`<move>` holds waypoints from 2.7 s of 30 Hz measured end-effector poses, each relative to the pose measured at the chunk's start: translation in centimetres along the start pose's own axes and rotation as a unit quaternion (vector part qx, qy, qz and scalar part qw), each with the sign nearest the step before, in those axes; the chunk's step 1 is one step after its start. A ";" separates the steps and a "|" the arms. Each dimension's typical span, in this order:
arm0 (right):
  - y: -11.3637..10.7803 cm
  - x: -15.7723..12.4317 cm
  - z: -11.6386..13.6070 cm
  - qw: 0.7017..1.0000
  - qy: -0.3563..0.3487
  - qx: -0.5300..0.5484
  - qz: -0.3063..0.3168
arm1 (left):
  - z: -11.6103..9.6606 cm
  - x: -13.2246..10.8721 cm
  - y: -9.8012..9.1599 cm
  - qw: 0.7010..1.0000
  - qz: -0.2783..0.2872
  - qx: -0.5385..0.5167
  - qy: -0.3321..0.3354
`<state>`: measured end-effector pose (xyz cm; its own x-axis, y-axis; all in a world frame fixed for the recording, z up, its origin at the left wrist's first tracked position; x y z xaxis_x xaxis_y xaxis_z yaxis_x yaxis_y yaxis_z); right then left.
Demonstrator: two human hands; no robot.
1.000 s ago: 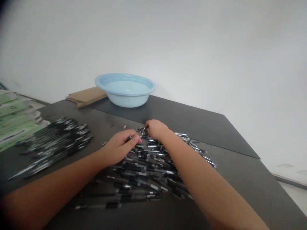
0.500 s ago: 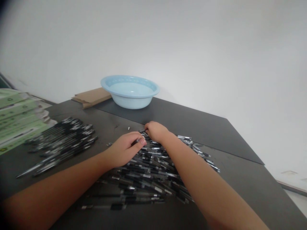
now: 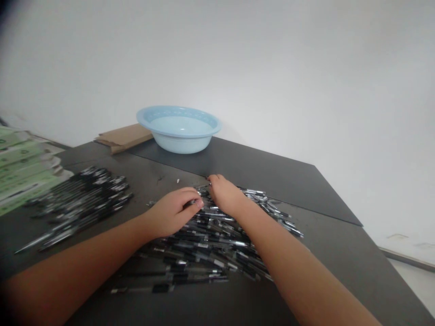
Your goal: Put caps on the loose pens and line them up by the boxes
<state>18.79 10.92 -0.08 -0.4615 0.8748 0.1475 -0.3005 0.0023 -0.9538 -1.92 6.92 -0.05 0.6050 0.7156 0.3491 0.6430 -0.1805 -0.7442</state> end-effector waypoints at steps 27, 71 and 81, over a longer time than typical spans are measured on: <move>1.7 -13.8 4.7 0.893 0.026 0.372 -0.252 | -2.5 -0.7 1.5 0.975 0.148 0.155 0.056; -0.2 -14.8 3.7 0.977 -0.080 0.105 -0.166 | -2.7 -0.8 1.3 0.974 0.145 0.137 0.109; -0.6 -14.8 4.2 0.991 -0.031 0.055 -0.115 | -2.6 -1.0 1.4 0.970 0.148 0.140 0.130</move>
<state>22.24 -4.04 -0.61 -0.4194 0.8258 0.3770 -0.4919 0.1422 -0.8589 -0.42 4.21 0.08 0.8656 0.4587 0.2009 0.2917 -0.1357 -0.9468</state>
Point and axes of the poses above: each hand's wrist, its own x-axis towards the middle knuckle, its own y-axis out of the palm, z = x × y, the point moved 1 cm from there along x, towards the middle knuckle, and after that the axes turned 3 degrees about x, right-handed, at the moved point
